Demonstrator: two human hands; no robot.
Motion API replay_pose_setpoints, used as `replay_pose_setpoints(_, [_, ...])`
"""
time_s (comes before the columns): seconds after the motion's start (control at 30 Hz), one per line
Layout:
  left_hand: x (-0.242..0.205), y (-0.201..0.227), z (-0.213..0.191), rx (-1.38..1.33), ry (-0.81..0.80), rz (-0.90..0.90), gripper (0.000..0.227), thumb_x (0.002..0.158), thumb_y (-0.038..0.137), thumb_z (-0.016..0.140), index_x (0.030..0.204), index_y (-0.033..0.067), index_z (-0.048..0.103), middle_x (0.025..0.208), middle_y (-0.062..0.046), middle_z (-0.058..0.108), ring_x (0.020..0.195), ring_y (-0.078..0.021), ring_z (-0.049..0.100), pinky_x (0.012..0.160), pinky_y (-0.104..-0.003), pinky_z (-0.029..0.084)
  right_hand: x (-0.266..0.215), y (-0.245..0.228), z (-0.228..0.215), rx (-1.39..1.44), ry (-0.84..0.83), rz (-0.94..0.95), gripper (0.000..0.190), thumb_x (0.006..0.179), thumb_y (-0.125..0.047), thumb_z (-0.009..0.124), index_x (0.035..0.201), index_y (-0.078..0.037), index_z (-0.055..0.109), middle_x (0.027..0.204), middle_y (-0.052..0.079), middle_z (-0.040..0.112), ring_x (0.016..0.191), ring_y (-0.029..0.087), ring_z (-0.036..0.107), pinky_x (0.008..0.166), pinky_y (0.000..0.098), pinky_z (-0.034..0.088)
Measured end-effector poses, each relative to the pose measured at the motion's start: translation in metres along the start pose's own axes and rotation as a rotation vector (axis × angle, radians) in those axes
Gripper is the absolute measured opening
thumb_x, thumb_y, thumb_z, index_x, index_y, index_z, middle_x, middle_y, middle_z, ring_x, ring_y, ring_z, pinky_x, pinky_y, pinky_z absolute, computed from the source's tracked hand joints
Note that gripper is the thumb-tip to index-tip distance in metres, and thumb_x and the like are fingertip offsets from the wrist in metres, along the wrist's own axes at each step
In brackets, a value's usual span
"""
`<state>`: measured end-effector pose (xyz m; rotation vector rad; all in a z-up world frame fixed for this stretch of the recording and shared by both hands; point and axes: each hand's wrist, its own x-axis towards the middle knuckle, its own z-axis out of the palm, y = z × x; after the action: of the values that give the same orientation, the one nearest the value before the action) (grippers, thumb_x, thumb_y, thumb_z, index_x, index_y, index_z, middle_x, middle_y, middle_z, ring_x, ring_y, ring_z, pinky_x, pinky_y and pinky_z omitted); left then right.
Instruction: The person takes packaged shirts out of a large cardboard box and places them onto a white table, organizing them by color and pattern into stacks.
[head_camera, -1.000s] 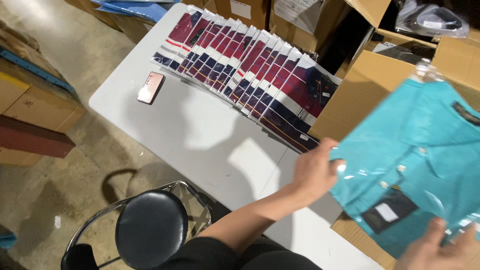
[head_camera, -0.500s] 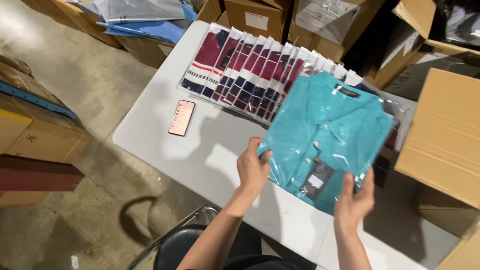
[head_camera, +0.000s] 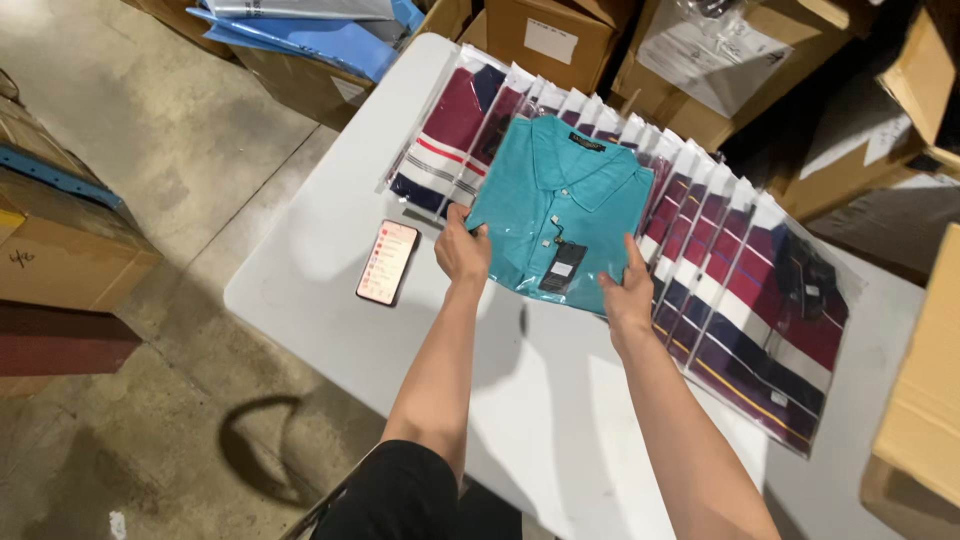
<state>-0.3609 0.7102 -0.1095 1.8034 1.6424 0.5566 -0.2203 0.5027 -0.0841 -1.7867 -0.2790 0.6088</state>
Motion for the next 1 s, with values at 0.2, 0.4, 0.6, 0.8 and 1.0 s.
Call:
replay_pose_setpoints(0.2, [0.087, -0.013, 0.024, 0.008, -0.001, 0.000, 0.032, 0.087, 0.025, 0.081, 0.109, 0.0257, 0.058, 0.097, -0.003, 0.078, 0.104, -0.0276, 0.074, 0.098, -0.041, 0.055, 0.048, 0.001, 0.049, -0.142, -0.060, -0.041, 0.073, 0.095, 0.004, 0.061, 0.161, -0.021, 0.041, 0.163, 0.016, 0.040, 0.155, 0.032, 0.029, 0.128, 0.0461, 0.025])
replay_pose_setpoints(0.4, [0.148, -0.035, 0.009, 0.022, 0.117, 0.016, 0.028, 0.089, 0.021, 0.080, 0.105, 0.0198, 0.057, 0.090, -0.004, 0.076, 0.099, -0.0285, 0.073, 0.095, -0.044, 0.055, 0.082, -0.011, 0.110, -0.228, -0.171, 0.003, 0.068, 0.100, -0.006, 0.061, 0.161, -0.029, 0.042, 0.163, 0.010, 0.042, 0.155, 0.028, 0.030, 0.128, 0.0437, 0.023])
replay_pose_setpoints(0.6, [0.195, -0.079, 0.030, 0.109, 0.079, 0.048, 0.041, 0.089, 0.034, 0.080, 0.117, 0.0243, 0.053, 0.113, 0.002, 0.073, 0.112, -0.0257, 0.067, 0.100, -0.047, 0.053, 0.091, -0.019, 0.137, -0.456, -0.422, 0.114, 0.079, 0.105, -0.025, 0.059, 0.168, -0.024, 0.013, 0.170, 0.019, 0.020, 0.157, 0.040, 0.017, 0.128, 0.0579, 0.025])
replay_pose_setpoints(0.8, [0.089, -0.021, 0.012, 0.387, 0.204, 0.252, 0.053, 0.088, 0.035, 0.080, 0.136, 0.0187, 0.064, 0.146, -0.017, 0.052, 0.142, -0.0403, 0.042, 0.114, -0.059, 0.039, 0.062, 0.008, 0.145, -1.072, -0.267, -0.196, 0.072, 0.097, -0.029, 0.069, 0.162, -0.022, 0.037, 0.165, 0.025, 0.018, 0.153, 0.045, 0.021, 0.117, 0.0600, 0.035])
replay_pose_setpoints(1.0, [0.016, -0.008, 0.037, 0.200, -0.100, 0.277, 0.047, 0.101, 0.040, 0.061, 0.144, 0.0226, 0.059, 0.167, -0.018, 0.029, 0.156, -0.0468, 0.020, 0.119, -0.071, 0.021, 0.043, 0.025, 0.136, -1.154, -0.314, -0.599, 0.053, 0.096, -0.014, 0.063, 0.148, -0.013, 0.053, 0.154, 0.022, 0.036, 0.147, 0.042, 0.028, 0.106, 0.0550, 0.047])
